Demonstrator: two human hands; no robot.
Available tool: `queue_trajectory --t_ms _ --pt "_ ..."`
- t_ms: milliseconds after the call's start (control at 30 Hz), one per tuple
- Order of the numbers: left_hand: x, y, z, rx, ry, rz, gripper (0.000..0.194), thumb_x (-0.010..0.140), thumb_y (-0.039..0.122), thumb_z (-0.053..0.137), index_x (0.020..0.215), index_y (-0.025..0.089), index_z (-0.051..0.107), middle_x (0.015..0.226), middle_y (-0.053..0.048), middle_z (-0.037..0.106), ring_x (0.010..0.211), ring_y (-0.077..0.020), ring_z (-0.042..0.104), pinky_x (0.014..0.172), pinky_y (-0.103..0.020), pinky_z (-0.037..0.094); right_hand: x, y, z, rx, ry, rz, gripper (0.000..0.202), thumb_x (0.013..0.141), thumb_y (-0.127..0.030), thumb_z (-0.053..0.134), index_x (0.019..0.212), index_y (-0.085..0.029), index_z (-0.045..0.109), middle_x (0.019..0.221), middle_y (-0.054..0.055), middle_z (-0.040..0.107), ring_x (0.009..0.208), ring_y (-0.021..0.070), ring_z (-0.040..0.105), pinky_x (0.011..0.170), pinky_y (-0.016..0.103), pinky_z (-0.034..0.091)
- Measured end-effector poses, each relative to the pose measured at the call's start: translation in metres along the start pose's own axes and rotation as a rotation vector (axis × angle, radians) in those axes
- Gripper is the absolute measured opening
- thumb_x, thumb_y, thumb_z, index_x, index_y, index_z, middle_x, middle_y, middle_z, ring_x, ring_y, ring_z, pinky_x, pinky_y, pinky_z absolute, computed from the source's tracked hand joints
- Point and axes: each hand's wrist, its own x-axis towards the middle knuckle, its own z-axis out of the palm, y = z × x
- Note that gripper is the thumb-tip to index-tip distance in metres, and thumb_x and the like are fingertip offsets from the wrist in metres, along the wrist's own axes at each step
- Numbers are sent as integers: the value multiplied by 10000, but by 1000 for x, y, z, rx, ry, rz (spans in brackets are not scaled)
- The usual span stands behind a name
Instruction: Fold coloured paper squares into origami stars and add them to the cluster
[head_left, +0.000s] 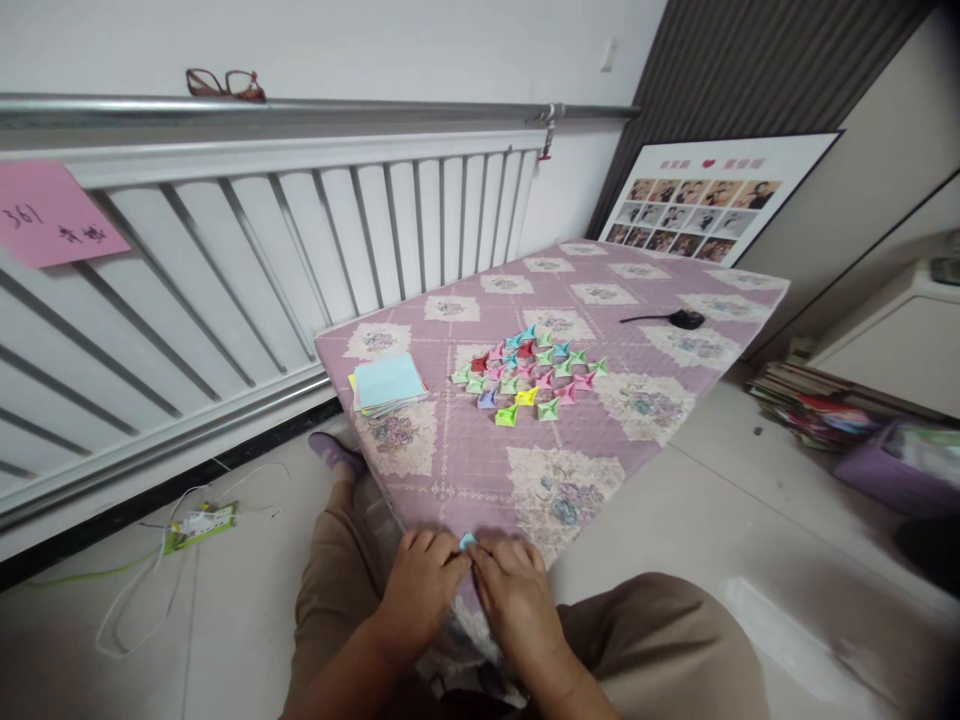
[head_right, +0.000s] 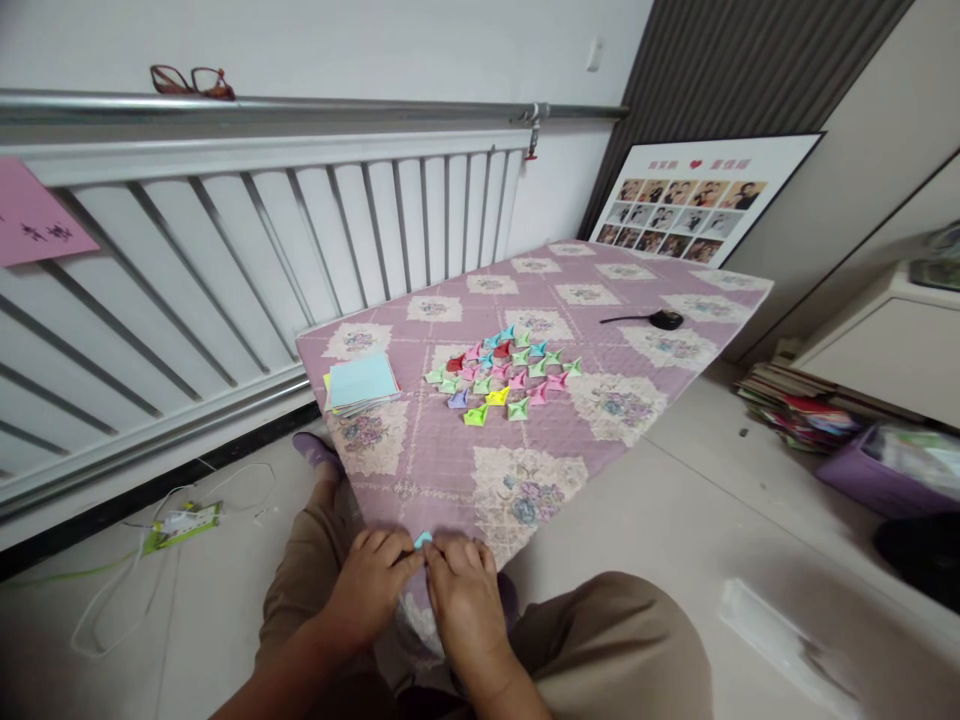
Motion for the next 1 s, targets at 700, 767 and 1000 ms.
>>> queue_trajectory --t_ms 700,767,1000 --pt "2 -1 -16 -219 -21 -182 180 876 214 576 1045 230 637 1043 -21 617 972 -213 511 900 -369 399 28 5 -25 25 -352 220 114 807 -202 648 880 -286 676 955 -20 669 964 201 553 820 337 324" --pt "6 -1 -14 -227 -28 -176 141 872 202 576 988 223 654 1019 -22 615 963 -209 510 890 -363 399 28 4 -26 27 -347 225 96 808 -209 648 870 -278 673 954 -18 669 966 201 554 817 332 323" --pt "7 -2 -8 -239 13 -164 146 883 160 534 907 208 670 959 -25 615 931 -193 518 874 -349 396 27 -1 -26 -40 -297 206 54 812 -213 653 839 -260 654 932 -5 667 940 213 567 775 329 327"
